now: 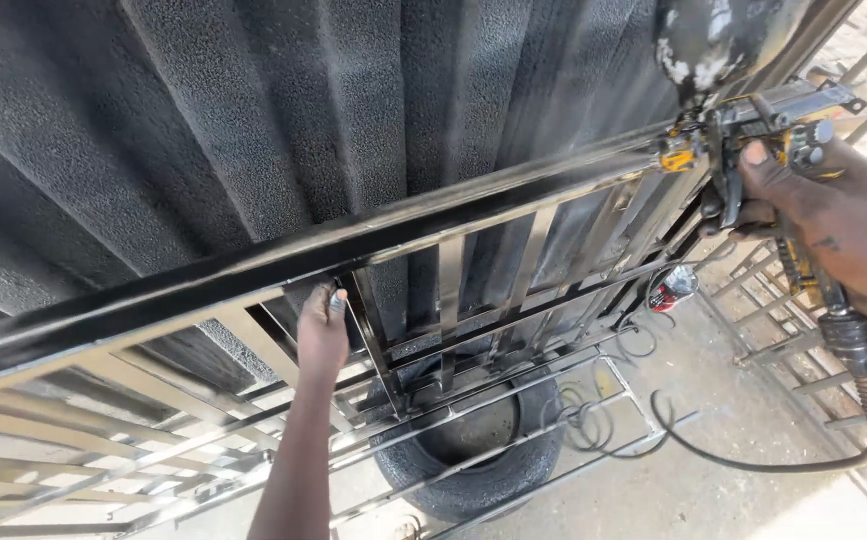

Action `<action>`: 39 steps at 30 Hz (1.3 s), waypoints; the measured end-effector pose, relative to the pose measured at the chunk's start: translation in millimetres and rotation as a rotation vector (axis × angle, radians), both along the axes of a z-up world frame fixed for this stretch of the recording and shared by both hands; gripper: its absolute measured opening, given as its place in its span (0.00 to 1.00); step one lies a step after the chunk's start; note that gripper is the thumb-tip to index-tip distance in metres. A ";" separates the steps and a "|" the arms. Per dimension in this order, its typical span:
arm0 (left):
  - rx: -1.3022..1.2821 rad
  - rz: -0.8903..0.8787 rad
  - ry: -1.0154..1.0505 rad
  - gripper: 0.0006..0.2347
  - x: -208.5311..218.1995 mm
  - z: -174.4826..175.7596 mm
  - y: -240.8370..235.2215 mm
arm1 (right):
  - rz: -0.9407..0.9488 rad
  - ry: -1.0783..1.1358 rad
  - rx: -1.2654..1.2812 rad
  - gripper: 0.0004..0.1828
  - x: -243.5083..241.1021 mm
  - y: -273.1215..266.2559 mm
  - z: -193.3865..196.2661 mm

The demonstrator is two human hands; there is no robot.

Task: Spray painting a metal gate with black paint and moving metal frames in an outdoor workshop.

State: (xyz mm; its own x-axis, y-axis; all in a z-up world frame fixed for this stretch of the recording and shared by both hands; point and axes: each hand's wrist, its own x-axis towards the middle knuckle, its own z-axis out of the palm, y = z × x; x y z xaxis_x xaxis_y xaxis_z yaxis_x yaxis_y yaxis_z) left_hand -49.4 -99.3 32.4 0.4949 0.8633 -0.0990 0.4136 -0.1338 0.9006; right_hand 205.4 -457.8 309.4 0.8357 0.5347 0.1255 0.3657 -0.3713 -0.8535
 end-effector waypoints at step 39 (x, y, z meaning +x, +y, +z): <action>0.247 -0.115 -0.130 0.18 -2.1 -41.2 -22.6 | -0.265 0.201 -0.495 0.31 -195.7 80.4 46.7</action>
State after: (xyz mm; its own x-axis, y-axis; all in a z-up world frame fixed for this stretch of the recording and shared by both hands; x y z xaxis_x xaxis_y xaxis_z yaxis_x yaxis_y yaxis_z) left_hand -51.5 -121.9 -8.8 0.5859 0.7908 0.1773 0.2664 -0.3946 0.8794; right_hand 9.7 -377.4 356.1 0.9302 0.2593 -0.2597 0.0556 -0.7991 -0.5986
